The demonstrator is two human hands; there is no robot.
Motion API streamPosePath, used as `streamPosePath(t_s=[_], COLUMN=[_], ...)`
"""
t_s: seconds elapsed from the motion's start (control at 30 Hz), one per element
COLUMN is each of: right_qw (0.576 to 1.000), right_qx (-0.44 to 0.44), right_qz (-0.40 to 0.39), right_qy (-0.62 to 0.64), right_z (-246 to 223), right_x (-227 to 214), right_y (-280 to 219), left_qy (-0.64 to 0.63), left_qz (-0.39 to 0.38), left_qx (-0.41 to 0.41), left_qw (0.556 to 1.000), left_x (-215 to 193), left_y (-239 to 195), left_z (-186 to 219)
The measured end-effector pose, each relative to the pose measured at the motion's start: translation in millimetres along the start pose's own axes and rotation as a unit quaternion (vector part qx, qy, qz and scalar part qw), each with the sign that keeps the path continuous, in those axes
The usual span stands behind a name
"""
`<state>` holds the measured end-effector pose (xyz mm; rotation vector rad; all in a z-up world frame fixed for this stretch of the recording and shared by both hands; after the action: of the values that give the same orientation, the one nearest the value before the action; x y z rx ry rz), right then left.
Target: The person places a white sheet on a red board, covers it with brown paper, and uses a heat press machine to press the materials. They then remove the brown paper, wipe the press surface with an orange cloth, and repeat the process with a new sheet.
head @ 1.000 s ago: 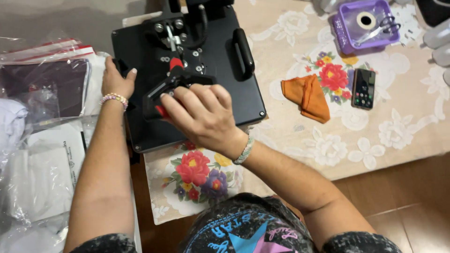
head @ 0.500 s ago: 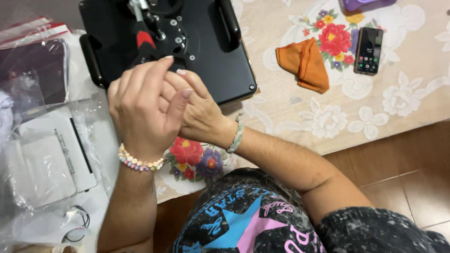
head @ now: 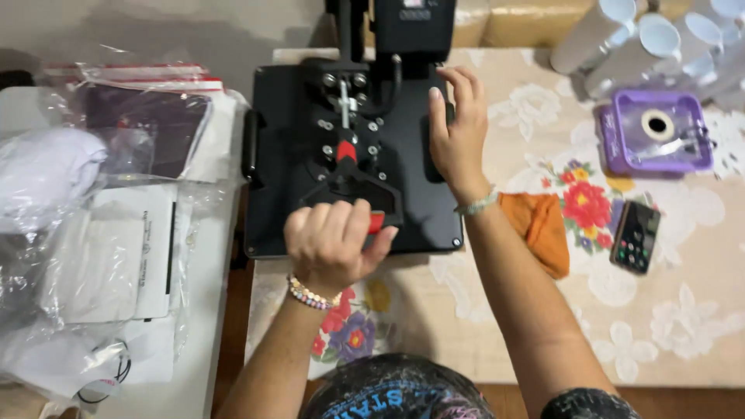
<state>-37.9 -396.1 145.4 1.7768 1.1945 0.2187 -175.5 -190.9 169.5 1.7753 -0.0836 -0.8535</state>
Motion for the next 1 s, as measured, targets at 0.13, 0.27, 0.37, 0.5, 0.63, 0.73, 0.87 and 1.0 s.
streamPosePath(t_s=[0.13,0.27,0.37,0.5,0.63,0.73,0.87,1.0], right_qw=[0.986,0.977,0.970,0.955,0.935,0.927,0.926,0.936], right_qx=[0.013,0.036,0.059,0.050,0.029,0.015,0.026,0.054], right_qz=[-0.076,-0.055,-0.071,-0.078,-0.091,-0.102,-0.111,-0.117], right_qy=[-0.148,-0.203,-0.224,-0.281,-0.340,-0.362,-0.359,-0.328], right_z=[73.9,115.1,125.6,147.5,170.2,162.7,151.6,157.7], right_x=[52.5,73.0,80.4,90.7,100.8,101.1,100.1,100.3], right_y=[46.8,48.9,38.1,30.1,34.5,41.1,44.4,45.2], left_qy=[-0.003,0.009,0.015,0.021,0.027,0.035,0.016,0.017], left_qz=[0.019,0.050,0.065,0.072,0.079,0.086,0.038,0.040], left_qx=[0.005,-0.005,-0.002,-0.002,0.000,-0.002,0.012,0.014], left_qw=[1.000,0.999,0.998,0.997,0.997,0.996,0.999,0.999], left_x=[2.8,6.5,9.2,7.3,7.9,9.3,-4.6,-4.9], left_y=[2.3,0.5,-1.1,1.4,0.6,-1.9,14.7,14.5], left_z=[1.7,3.1,4.9,5.4,5.0,6.4,0.3,-0.5])
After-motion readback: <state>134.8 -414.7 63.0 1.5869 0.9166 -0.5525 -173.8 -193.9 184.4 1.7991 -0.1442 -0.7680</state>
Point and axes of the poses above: each hand's wrist, its own y-axis towards the middle knuckle, its own x-axis out of the palm, z = x × y, the point moved 4 cm from there along y, towards the middle knuckle, and after that the axes turned 4 degrees about x, right-handed, at the moved point
